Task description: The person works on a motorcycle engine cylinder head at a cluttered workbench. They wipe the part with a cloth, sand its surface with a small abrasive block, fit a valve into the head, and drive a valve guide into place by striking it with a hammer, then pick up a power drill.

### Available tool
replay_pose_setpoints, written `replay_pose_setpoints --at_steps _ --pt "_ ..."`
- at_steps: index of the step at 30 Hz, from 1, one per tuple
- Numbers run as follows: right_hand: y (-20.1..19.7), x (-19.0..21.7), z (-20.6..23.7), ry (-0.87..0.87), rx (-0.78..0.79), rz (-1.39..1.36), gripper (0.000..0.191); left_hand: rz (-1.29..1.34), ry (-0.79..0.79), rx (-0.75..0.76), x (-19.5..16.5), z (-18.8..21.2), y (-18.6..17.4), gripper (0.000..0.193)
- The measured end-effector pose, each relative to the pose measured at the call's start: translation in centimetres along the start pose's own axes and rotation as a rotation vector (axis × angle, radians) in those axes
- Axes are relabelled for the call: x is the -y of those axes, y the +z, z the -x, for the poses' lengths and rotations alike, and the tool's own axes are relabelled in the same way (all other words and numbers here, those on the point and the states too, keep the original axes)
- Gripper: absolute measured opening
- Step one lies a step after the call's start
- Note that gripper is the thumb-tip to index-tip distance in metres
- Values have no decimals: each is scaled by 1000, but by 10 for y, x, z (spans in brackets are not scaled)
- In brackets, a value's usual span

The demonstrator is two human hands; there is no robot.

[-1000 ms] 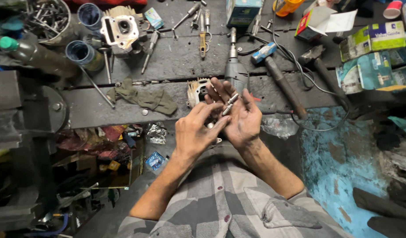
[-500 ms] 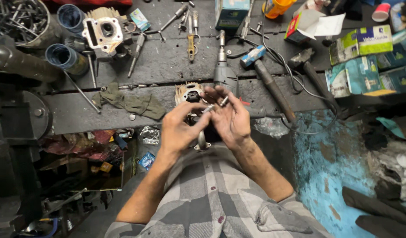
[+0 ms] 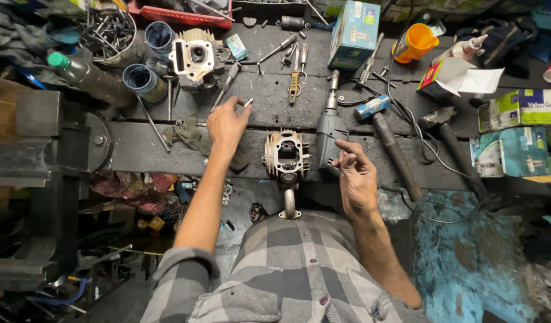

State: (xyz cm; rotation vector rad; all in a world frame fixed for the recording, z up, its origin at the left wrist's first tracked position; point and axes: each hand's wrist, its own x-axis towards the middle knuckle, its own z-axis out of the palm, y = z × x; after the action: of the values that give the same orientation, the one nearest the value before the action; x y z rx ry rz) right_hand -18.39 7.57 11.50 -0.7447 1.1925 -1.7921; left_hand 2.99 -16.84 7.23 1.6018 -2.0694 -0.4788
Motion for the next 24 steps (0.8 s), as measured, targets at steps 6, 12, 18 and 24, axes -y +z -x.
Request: replay_pose_setpoints --at_steps 6,12,18,24 --pt "-8 14 6 202 81 -61 49 125 -105 -77 18 -16 38 51" --pt "-19 13 0 316 137 118 49 990 -420 532 3 37 -11 65" --pt "-14 10 5 224 183 -129 28 1534 -42 1007 -45 119 -95 63" --pt "-3 1 18 176 215 -319 25 1616 -124 925 -58 148 -73 46"
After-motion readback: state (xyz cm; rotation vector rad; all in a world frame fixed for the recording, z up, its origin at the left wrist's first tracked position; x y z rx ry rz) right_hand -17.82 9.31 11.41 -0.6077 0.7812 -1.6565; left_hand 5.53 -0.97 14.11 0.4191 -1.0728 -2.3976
